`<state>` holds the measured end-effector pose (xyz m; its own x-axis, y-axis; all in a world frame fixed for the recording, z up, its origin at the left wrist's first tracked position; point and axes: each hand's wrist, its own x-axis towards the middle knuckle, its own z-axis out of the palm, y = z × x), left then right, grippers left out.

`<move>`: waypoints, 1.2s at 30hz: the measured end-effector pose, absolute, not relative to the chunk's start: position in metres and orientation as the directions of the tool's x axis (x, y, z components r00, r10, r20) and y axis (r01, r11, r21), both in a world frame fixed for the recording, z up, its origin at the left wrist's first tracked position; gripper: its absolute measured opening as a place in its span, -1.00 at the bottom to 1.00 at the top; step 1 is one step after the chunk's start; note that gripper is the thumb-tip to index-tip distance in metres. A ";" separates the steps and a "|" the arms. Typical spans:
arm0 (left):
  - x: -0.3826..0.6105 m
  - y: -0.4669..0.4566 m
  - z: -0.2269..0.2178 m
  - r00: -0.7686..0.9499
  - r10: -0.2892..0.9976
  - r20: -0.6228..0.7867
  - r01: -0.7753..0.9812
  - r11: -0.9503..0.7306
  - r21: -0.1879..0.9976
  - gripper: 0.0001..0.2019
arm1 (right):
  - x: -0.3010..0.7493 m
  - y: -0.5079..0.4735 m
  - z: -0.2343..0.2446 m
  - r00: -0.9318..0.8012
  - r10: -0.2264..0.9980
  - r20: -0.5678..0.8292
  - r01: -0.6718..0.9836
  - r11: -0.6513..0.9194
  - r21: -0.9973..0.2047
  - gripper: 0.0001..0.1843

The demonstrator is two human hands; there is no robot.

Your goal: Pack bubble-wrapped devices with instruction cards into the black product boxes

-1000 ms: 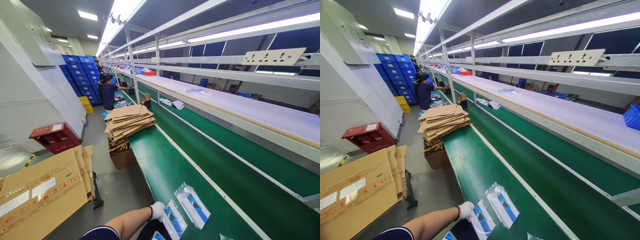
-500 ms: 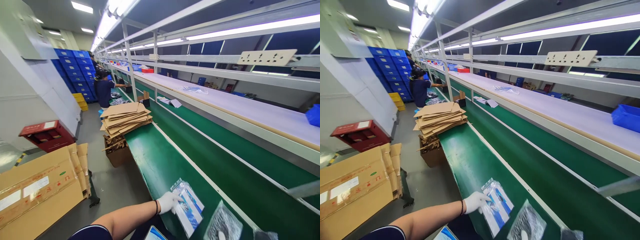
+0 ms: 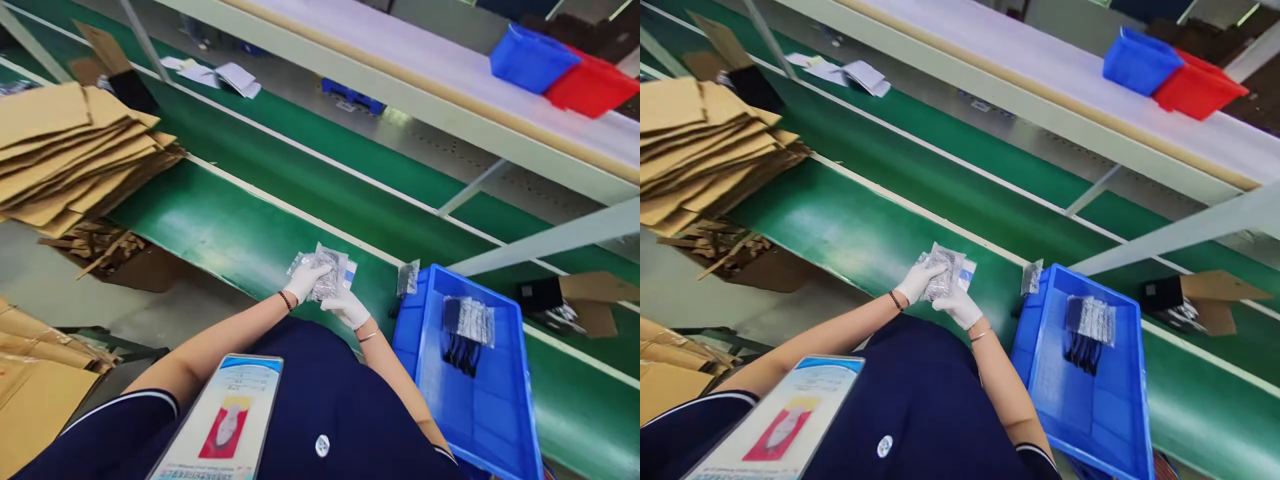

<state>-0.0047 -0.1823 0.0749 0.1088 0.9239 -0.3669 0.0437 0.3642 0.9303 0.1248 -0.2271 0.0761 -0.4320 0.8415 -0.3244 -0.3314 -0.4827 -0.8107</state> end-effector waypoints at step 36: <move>-0.005 -0.189 0.067 0.248 0.940 -0.236 0.307 0.155 0.939 -0.54 | 0.137 -0.228 0.027 -0.208 0.773 -0.599 -0.184 -0.633 -0.752 -0.77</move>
